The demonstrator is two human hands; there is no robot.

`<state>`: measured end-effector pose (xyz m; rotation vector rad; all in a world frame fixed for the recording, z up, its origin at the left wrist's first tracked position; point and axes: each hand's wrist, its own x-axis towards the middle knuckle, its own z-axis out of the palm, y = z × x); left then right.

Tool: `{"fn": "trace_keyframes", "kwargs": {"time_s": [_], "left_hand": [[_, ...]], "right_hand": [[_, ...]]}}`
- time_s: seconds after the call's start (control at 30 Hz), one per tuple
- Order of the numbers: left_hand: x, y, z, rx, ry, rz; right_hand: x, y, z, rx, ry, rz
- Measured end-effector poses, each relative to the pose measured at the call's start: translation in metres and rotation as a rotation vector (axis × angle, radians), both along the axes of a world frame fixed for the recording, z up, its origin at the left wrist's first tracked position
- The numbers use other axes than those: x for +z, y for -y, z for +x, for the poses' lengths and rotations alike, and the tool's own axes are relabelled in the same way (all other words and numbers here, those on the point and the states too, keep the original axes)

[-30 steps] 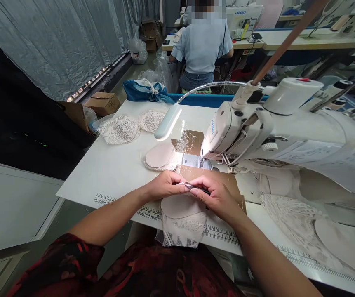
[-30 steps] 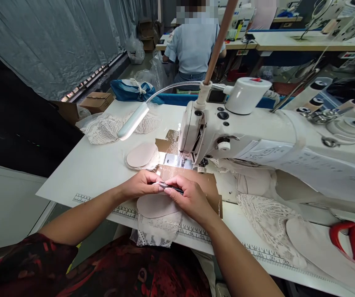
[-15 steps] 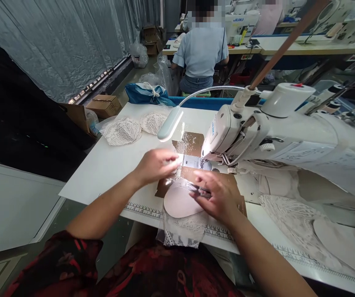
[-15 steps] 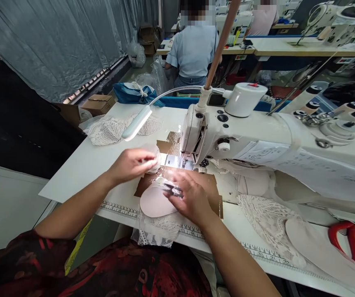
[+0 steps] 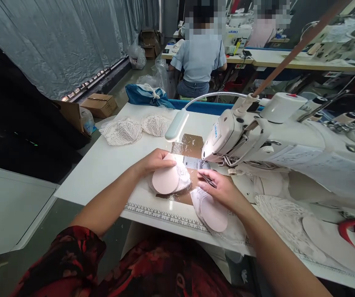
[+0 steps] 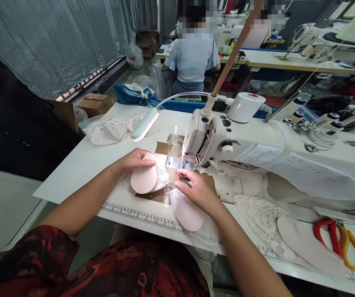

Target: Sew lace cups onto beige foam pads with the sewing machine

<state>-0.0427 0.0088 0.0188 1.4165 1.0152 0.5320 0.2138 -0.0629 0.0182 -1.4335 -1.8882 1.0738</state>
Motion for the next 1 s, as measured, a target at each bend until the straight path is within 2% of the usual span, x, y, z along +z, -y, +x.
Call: {"fn": "trace_keyframes", "kwargs": {"time_s": [0.07, 0.17, 0.27, 0.4, 0.5, 0.63, 0.8, 1.0], "left_hand": [[0.001, 0.002, 0.001, -0.028, 0.06, -0.023], [0.002, 0.002, 0.0, -0.084, 0.065, 0.007], [0.003, 0.003, -0.002, -0.176, 0.006, 0.163], [0.003, 0.005, 0.006, -0.253, -0.12, 0.473], [0.0, 0.007, 0.018, -0.316, -0.165, 0.564], [-0.008, 0.009, 0.027, -0.407, -0.076, 0.404], [-0.009, 0.01, 0.028, -0.362, 0.053, 0.133], [-0.003, 0.01, 0.029, -0.345, 0.072, -0.007]], "right_hand": [[-0.001, -0.005, -0.016, 0.015, -0.083, -0.062], [-0.005, -0.008, -0.034, 0.025, -0.086, -0.051], [-0.011, -0.006, -0.038, -0.002, -0.075, -0.036], [-0.015, -0.003, -0.034, 0.019, -0.116, -0.077], [-0.013, -0.003, -0.032, 0.042, -0.187, -0.109], [-0.007, -0.003, -0.03, 0.062, -0.302, -0.151], [-0.008, -0.003, -0.023, 0.048, -0.268, -0.1], [-0.009, -0.005, -0.006, 0.028, -0.219, -0.154]]}}
